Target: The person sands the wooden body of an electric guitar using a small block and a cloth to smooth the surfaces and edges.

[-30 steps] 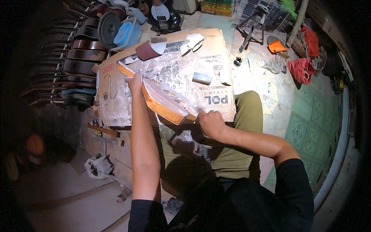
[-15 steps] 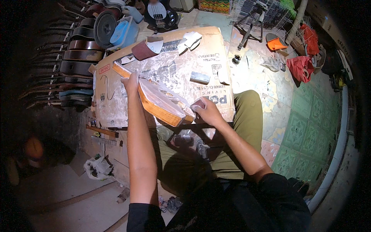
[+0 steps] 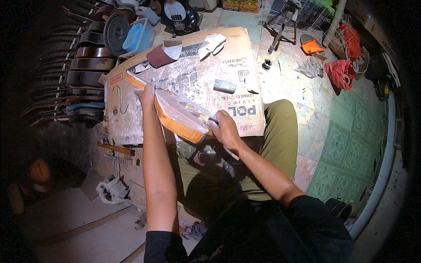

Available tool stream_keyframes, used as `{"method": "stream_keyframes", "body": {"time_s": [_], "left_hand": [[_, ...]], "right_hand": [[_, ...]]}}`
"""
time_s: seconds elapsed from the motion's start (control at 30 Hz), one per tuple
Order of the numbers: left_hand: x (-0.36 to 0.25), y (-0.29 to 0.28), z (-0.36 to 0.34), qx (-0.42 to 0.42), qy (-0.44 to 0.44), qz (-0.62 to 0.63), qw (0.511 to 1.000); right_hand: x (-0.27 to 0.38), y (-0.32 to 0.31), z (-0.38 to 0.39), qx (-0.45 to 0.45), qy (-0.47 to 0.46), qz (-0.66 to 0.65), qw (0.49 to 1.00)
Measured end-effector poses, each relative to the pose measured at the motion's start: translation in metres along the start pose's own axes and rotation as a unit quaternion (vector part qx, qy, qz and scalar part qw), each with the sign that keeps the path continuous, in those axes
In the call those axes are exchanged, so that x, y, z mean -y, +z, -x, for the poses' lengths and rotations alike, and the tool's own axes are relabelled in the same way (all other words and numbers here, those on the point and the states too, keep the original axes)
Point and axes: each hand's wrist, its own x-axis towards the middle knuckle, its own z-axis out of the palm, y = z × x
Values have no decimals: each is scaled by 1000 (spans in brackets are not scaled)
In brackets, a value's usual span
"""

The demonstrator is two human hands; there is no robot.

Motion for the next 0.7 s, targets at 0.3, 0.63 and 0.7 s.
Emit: {"method": "stream_keyframes", "body": {"time_s": [0.3, 0.63, 0.7], "left_hand": [[-5, 33, 17, 27, -18, -10, 999], [-3, 23, 13, 22, -5, -2, 1000], [-7, 26, 21, 4, -6, 0, 1000]], "right_hand": [[-31, -13, -3, -44, 115, -170, 978], [-19, -11, -14, 5, 120, -60, 991], [-15, -10, -13, -7, 125, -66, 990]]}}
